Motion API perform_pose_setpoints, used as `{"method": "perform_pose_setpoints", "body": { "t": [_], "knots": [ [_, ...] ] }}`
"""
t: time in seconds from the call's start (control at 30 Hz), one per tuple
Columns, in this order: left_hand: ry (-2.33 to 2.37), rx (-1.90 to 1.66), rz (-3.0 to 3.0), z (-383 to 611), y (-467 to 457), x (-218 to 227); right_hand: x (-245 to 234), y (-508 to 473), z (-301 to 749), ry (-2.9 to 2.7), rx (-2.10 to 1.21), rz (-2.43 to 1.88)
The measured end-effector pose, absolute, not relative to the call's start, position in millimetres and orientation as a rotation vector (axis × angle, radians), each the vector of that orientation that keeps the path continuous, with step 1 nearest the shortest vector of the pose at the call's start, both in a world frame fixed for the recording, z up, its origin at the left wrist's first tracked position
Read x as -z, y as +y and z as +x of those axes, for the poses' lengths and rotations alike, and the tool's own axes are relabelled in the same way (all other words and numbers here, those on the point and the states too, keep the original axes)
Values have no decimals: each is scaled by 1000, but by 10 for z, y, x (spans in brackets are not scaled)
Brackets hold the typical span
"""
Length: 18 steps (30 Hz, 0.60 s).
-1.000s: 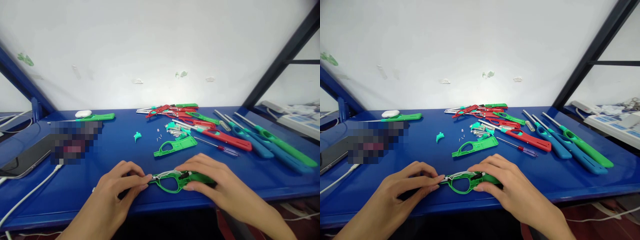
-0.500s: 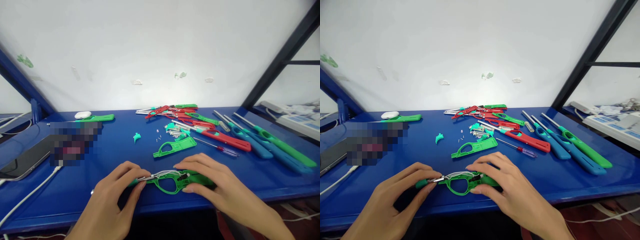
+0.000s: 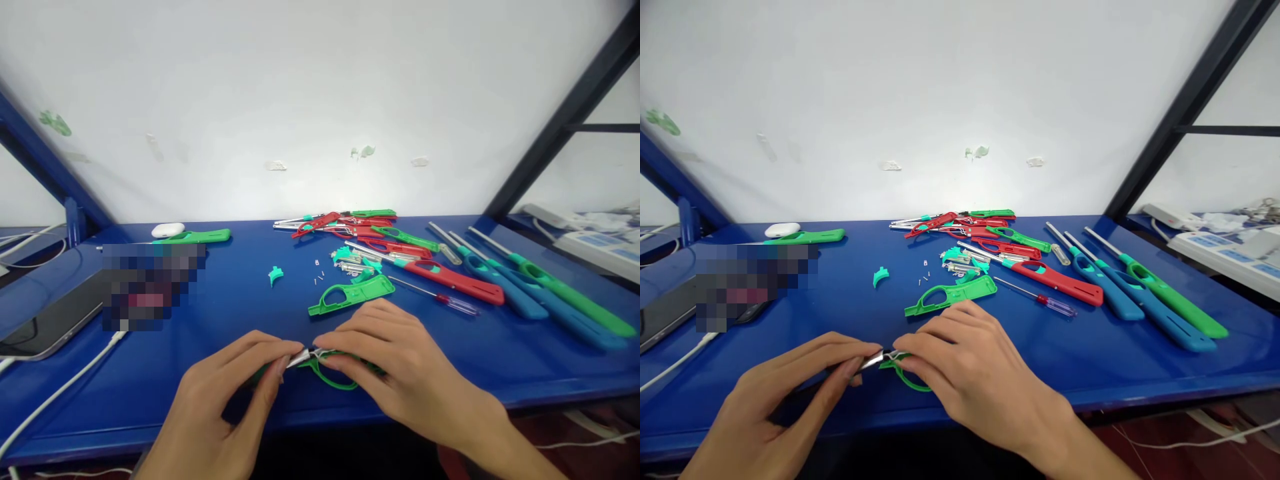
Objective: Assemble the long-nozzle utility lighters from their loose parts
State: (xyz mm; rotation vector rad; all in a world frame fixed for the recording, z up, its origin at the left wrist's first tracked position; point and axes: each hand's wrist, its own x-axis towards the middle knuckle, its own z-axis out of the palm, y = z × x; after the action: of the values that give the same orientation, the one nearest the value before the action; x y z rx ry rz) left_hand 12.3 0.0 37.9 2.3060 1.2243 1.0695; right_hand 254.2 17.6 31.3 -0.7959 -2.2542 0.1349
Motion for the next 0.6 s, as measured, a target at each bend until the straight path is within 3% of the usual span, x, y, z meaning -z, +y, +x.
{"method": "perform_pose_setpoints", "body": {
  "t": [0.6],
  "knots": [
    [1213,-1095,2513,143,-81,-220,-379,104,2542,-2238,-173,-795]
  ]
}}
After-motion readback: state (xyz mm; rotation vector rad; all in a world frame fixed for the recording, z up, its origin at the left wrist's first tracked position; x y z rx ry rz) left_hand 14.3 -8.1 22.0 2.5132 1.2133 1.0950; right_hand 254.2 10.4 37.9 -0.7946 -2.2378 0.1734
